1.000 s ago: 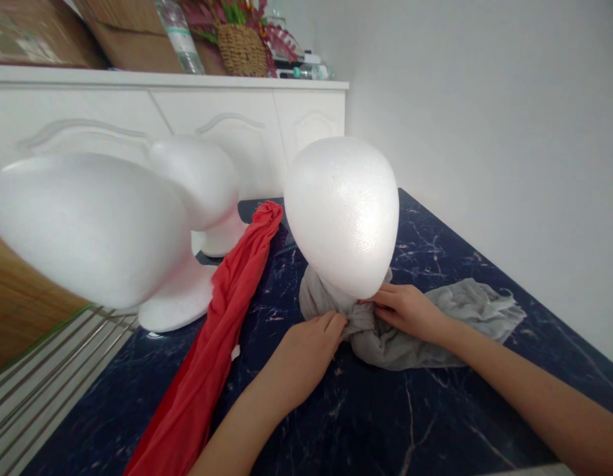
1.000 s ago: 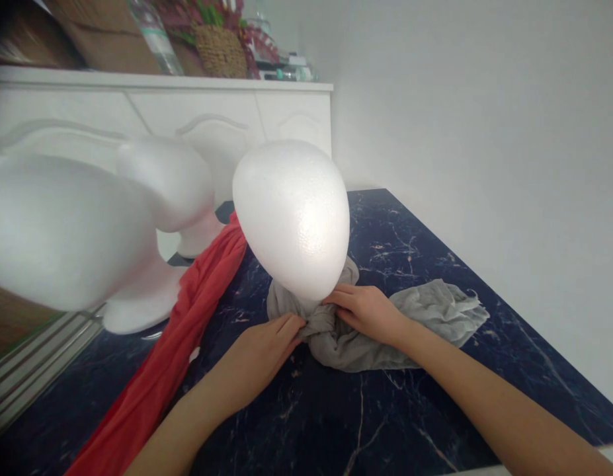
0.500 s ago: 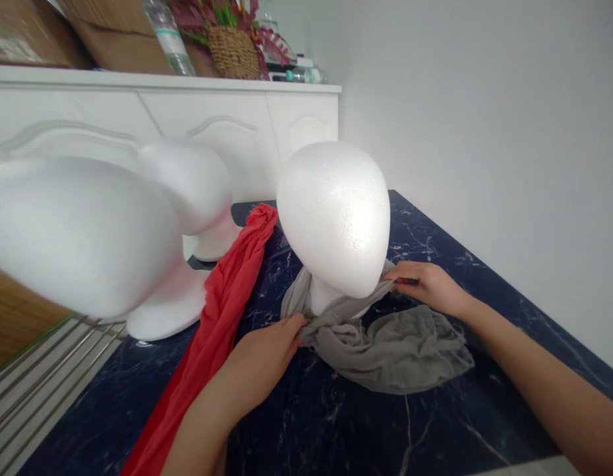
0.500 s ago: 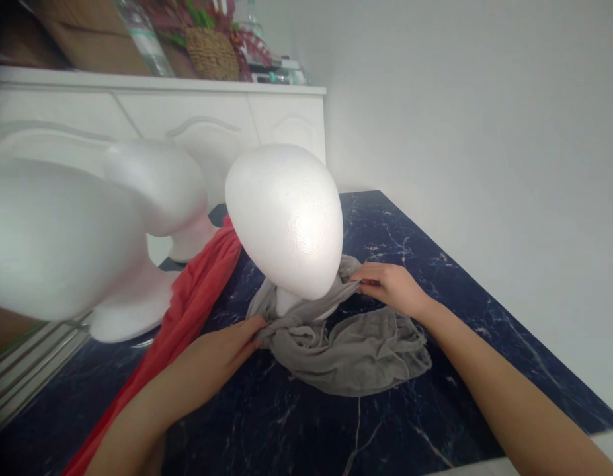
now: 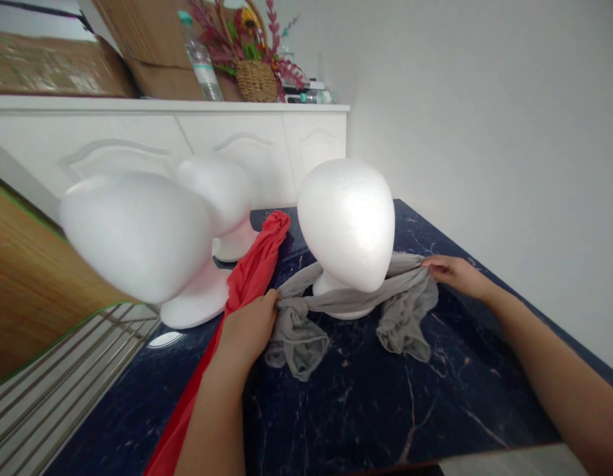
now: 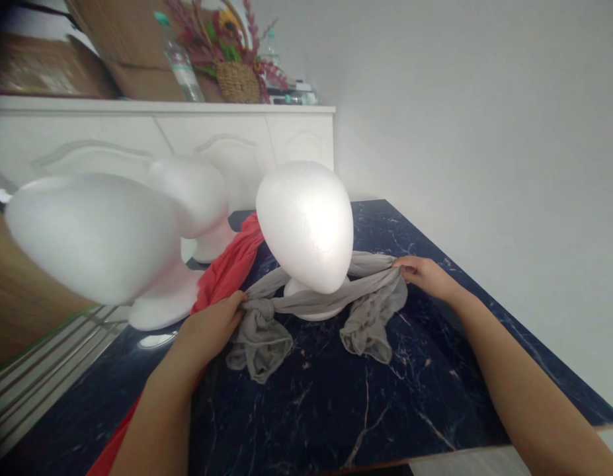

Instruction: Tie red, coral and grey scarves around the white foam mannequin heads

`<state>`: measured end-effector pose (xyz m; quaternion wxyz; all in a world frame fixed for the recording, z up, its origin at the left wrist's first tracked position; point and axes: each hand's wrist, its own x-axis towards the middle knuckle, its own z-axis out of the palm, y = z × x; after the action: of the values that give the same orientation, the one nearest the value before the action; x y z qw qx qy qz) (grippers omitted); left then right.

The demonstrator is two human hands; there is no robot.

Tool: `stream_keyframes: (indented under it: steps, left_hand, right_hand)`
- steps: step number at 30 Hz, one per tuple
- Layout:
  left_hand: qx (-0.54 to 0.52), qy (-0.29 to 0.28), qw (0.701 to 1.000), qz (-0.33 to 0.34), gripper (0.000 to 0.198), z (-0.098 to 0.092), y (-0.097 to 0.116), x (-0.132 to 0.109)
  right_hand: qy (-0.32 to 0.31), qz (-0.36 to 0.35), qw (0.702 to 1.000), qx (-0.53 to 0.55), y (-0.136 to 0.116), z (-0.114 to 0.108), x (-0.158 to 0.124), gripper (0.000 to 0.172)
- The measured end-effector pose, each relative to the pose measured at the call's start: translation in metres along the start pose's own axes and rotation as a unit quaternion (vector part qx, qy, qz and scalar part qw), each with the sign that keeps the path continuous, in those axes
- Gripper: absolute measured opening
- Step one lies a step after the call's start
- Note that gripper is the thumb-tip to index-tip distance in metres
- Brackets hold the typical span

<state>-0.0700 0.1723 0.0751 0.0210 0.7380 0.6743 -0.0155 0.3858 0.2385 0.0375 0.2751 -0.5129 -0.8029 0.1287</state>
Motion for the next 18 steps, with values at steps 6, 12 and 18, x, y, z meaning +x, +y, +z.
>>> stream_keyframes:
  steps: [6, 12, 18]
  left_hand:
    - [0.001, 0.196, 0.98, 0.02, 0.034, 0.004, 0.02, 0.0]
    - [-0.164, 0.201, 0.952, 0.161, 0.023, 0.011, 0.035, 0.003]
    - [-0.151, 0.154, 0.962, 0.165, 0.027, 0.023, 0.032, 0.009]
  right_hand:
    - [0.038, -0.054, 0.992, -0.109, -0.017, 0.003, 0.0, 0.035]
    - [0.009, -0.187, 0.981, -0.053, -0.096, 0.035, -0.003, 0.028]
    - [-0.083, -0.226, 0.969, -0.059, -0.108, 0.051, 0.004, 0.009]
